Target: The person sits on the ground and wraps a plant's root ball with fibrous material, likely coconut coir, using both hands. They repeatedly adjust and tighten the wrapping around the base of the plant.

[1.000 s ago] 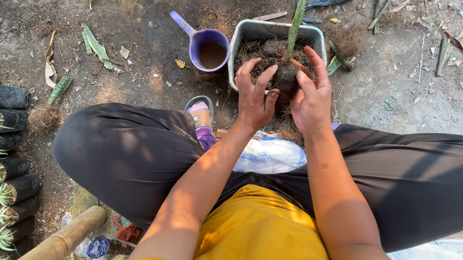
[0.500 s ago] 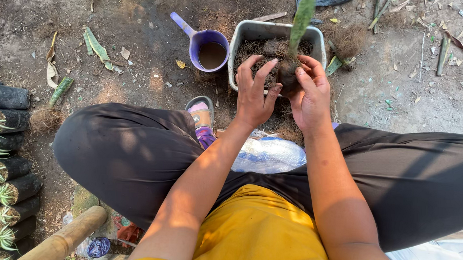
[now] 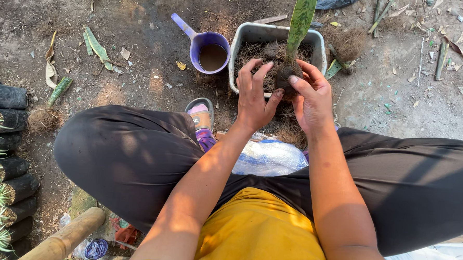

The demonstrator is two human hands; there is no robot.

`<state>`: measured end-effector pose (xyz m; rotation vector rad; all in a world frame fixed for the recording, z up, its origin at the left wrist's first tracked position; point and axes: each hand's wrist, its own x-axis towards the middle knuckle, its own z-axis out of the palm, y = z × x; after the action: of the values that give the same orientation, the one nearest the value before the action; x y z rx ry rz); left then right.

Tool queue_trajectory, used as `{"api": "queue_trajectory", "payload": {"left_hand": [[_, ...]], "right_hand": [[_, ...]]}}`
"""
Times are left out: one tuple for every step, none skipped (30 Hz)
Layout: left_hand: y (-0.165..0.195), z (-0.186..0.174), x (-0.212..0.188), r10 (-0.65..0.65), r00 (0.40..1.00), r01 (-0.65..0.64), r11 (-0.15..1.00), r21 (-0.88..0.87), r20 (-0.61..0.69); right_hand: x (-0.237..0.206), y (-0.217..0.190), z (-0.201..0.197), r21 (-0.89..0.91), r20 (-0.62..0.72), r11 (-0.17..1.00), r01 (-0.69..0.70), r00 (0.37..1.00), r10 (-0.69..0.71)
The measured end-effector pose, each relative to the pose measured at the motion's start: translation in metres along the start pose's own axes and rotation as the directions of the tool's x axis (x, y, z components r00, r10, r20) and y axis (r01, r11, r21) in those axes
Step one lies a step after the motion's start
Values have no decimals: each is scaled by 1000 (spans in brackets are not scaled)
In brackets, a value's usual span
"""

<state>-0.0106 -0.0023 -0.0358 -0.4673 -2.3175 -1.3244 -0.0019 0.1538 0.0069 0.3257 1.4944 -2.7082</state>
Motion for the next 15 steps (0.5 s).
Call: {"api": "queue_trajectory", "payload": {"left_hand": [[-1,0,0,3,1000,-3,1000,-2,3],[-2,-1,-1,5,1000,-5,1000,-5,6],[-2,-1,-2,7,1000,-7,1000,-6,7],[-3,0,-2,19,1000,-19,1000,3,14],[-3,1,-3,33,999,-33,999,10,20],[-4,2,-4,48,998,-49,999,15,28],[-4,3,-5,38,999,-38,999,8,33],[-5,5,-6,28,999,-28,1000,1,38],[-6,6,-7,18,999,-18,1000,-5,43],[-8,7,-8,37,998,-37,999,3,42],[-9,8,-9,55,998,-55,998,11,41],[-10,8,-11,71,997,-72,997,21,40],[-11,8,-13,72,997,-73,997,13,38],[-11,9,-14,75,997,-75,997,5,35],[-10,11,-15,79,996,-79,997,-6,32]], "right_hand": [[0,-1,-1,31,13,1000,0,1000,-1],[0,-1,-1,61,25,998,0,1000,-2],[0,-2,0,91,40,996,-2,999,-1],[-1,-2,1,80,42,997,-18,999,15],[-3,-3,2,68,44,997,-31,999,29],[-4,-3,4,56,42,998,-43,998,40],[-4,-3,6,45,48,998,-41,998,39],[-4,-3,8,33,54,999,-39,998,37],[-3,-2,9,23,61,999,-36,998,35],[-3,-2,9,3,37,998,-65,997,64],[-2,-1,8,-17,14,995,-94,995,95],[-1,0,7,-35,-9,991,-126,992,126],[0,3,6,-67,-16,992,-106,994,105],[1,6,5,-100,-22,991,-85,996,83],[2,8,3,-133,-30,989,-62,998,58]]}}
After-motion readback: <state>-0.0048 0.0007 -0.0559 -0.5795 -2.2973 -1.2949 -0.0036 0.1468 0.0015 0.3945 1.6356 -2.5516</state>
